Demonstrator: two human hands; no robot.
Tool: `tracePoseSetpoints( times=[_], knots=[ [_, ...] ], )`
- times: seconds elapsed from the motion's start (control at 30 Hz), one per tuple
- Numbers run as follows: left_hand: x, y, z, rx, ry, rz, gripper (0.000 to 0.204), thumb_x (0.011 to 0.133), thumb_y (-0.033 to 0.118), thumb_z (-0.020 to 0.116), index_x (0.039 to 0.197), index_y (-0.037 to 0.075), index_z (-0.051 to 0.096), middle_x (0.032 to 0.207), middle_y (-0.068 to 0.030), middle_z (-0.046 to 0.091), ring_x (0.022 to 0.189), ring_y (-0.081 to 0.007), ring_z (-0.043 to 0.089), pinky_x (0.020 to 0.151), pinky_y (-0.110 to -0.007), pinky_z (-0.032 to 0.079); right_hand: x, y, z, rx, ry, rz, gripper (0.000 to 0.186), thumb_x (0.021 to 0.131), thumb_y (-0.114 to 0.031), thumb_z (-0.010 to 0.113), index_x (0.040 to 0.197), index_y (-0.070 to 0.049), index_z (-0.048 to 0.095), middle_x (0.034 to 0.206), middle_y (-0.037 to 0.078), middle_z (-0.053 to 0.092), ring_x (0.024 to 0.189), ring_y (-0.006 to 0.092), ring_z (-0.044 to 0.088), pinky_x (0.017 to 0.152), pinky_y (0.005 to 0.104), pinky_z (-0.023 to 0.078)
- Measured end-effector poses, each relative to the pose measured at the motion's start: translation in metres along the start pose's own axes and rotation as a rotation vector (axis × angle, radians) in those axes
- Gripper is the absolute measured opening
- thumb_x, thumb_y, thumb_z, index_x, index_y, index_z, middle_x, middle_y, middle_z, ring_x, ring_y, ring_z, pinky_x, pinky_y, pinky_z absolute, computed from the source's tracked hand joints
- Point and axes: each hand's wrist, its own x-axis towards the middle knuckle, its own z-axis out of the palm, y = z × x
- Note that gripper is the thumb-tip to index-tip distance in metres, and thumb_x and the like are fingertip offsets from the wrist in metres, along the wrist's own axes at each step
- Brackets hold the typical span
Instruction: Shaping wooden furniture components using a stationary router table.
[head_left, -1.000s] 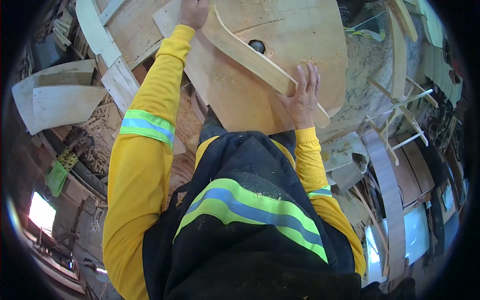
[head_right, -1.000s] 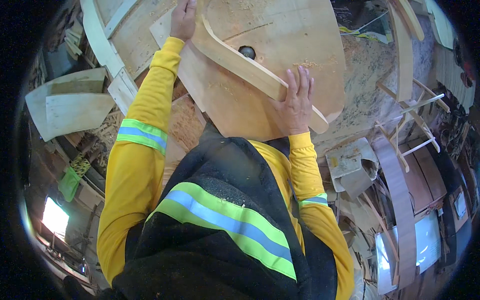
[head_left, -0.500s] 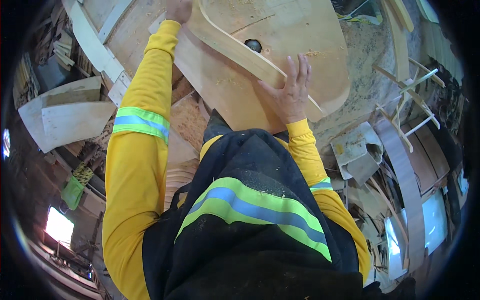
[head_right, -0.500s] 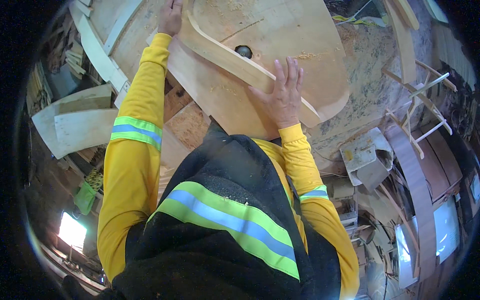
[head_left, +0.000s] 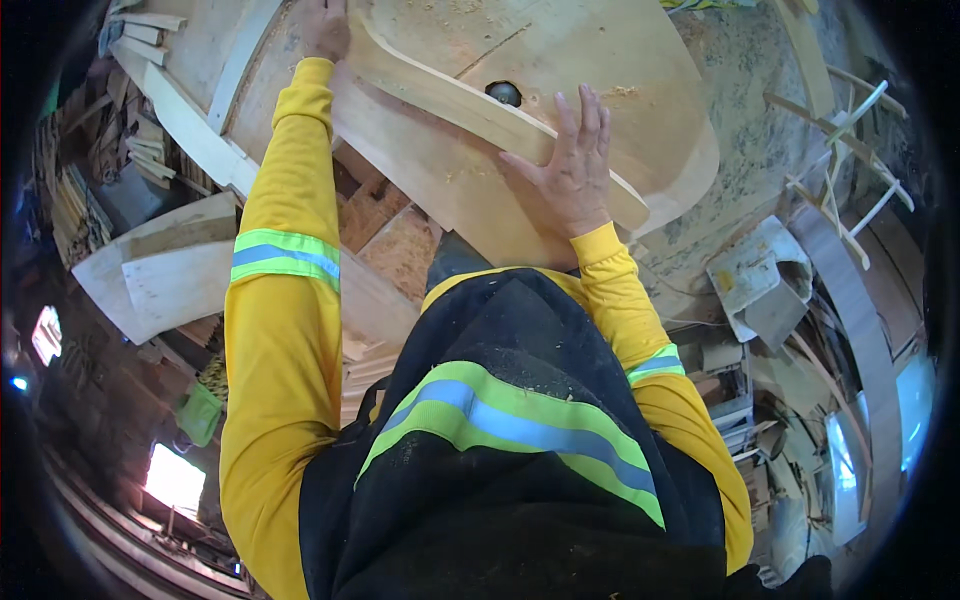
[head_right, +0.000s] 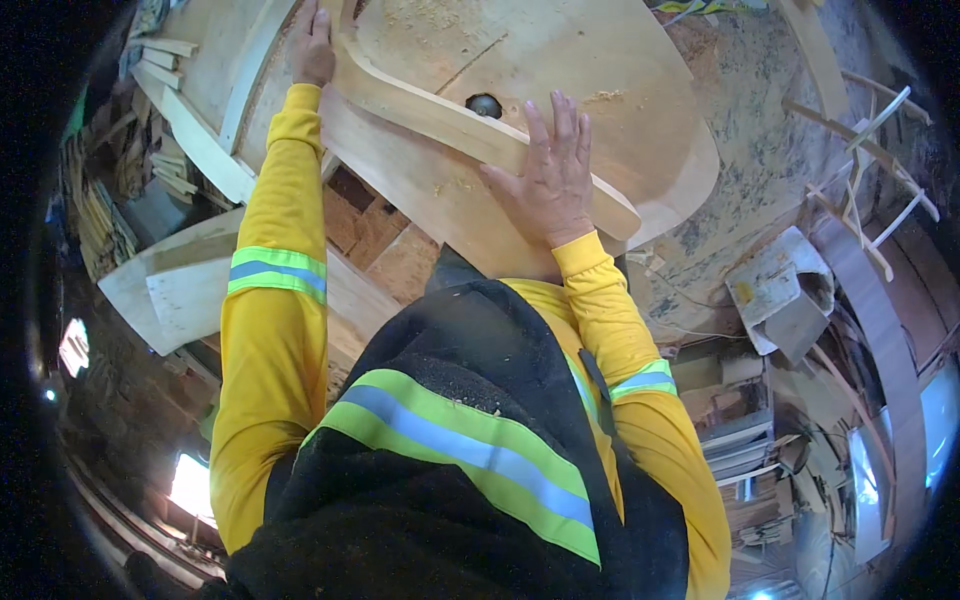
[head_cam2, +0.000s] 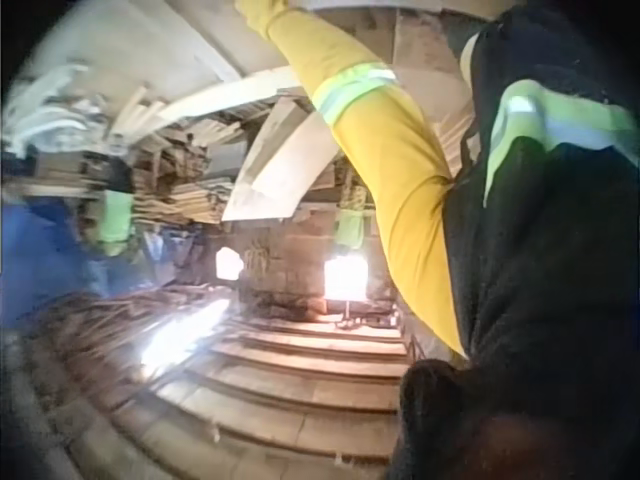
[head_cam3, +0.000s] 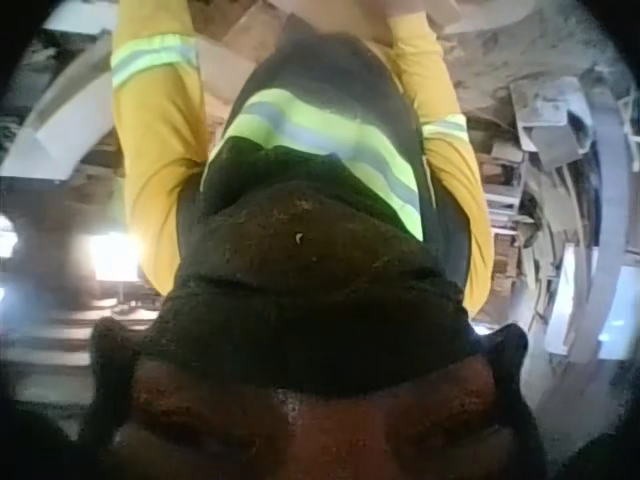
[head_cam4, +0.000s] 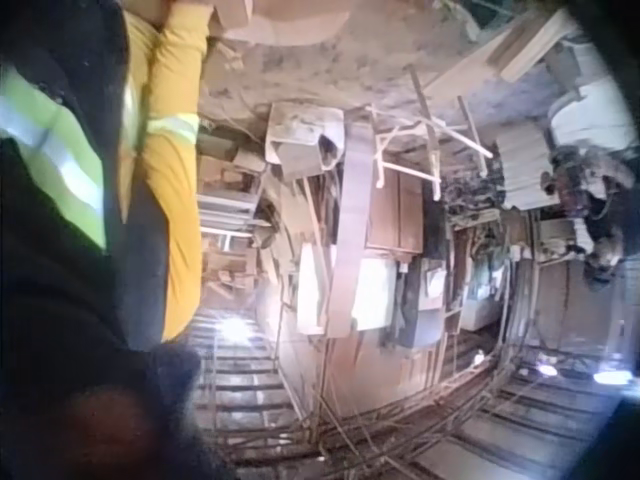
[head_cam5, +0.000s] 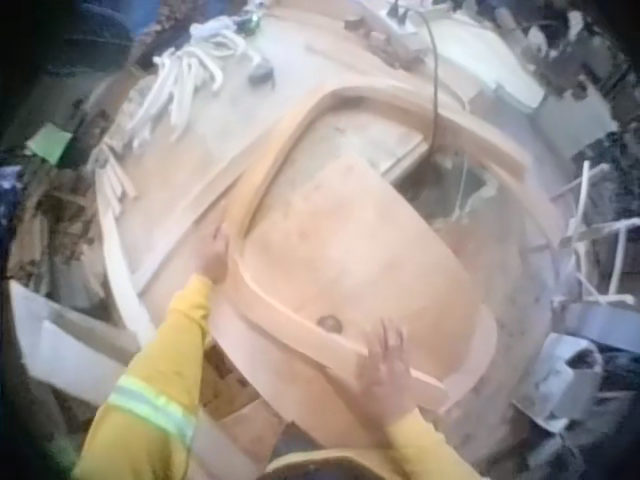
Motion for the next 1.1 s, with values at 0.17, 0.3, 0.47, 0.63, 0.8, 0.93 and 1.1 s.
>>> tracePoseSetpoints(
  times=[0.17,0.3,0.47,0.63,0.8,0.93,1.1],
  knots=[
    [-0.019,-0.048,-0.001,0.003,0.371,0.267,0.055,0.104,0.022,0.048,0.150,-0.007,0.042,0.146,-0.0207,0.053,0.136,-0.0336,0.049,0.120,-0.041,0.032,0.005,-0.011,0.000,0.040,-0.034,0.034,0.109,0.074,-0.049,0.086,0.158,-0.010,0.030,0.163,0.021,0.026,0.154,0.0385,0.023,0.127,0.0543,0.016],
    [-0.132,0.068,0.054,-0.659,0.696,-0.423,0.051,0.104,0.020,0.053,0.145,-0.009,0.040,0.144,-0.0198,0.045,0.137,-0.0263,0.044,0.116,-0.041,0.038,0.002,0.005,0.002,0.016,-0.011,0.033,0.112,0.073,-0.052,0.086,0.159,-0.010,0.028,0.163,0.020,0.026,0.154,0.0385,0.023,0.128,0.0521,0.016],
    [-0.250,0.160,0.111,-0.375,0.263,-0.388,0.065,0.107,0.026,0.047,0.156,-0.011,0.026,0.161,-0.0270,0.031,0.147,-0.0354,0.036,0.123,-0.042,0.027,0.002,0.007,0.002,0.022,-0.001,-0.023,0.108,0.075,-0.058,0.083,0.155,-0.006,0.032,0.161,0.024,0.028,0.152,0.0423,0.026,0.126,0.0548,0.019],
    [-0.232,0.166,0.140,-0.595,0.381,-0.648,0.070,0.110,0.025,0.037,0.163,-0.006,0.003,0.171,-0.0253,0.008,0.158,-0.0333,0.015,0.127,-0.039,0.017,-0.001,0.011,0.002,0.326,0.104,-0.089,0.088,0.077,-0.030,0.087,0.149,-0.006,0.043,0.156,0.024,0.037,0.146,0.0434,0.036,0.121,0.0544,0.033],
    [-0.221,0.175,0.162,-0.633,0.560,-0.664,0.071,0.111,0.032,0.032,0.161,-0.010,0.005,0.171,-0.0283,0.003,0.160,-0.0358,0.004,0.130,-0.040,0.007,-0.003,0.039,-0.021,0.681,-0.129,-0.176,0.062,0.080,-0.002,0.071,0.139,-0.004,0.054,0.148,0.023,0.045,0.140,0.0423,0.045,0.116,0.0485,0.041],
    [-0.220,0.171,0.162,-0.426,0.638,-0.658,0.067,0.111,0.029,0.029,0.162,-0.008,0.004,0.171,-0.0256,0.007,0.159,-0.0346,0.010,0.129,-0.039,0.012,-0.015,0.062,-0.055,0.554,-0.447,-0.425,0.055,0.080,0.006,0.060,0.134,-0.001,0.058,0.140,0.017,0.055,0.135,0.0356,0.052,0.114,0.0449,0.043],
    [-0.213,0.186,0.157,-0.294,0.614,-0.688,0.064,0.111,0.025,0.027,0.163,-0.007,0.005,0.172,-0.0244,0.008,0.159,-0.0335,0.013,0.129,-0.036,0.013,-0.047,0.094,-0.066,0.489,-0.496,-0.517,0.053,0.082,-0.004,0.058,0.135,-0.002,0.059,0.140,0.014,0.059,0.137,0.0307,0.053,0.118,0.0450,0.040]
  ],
)
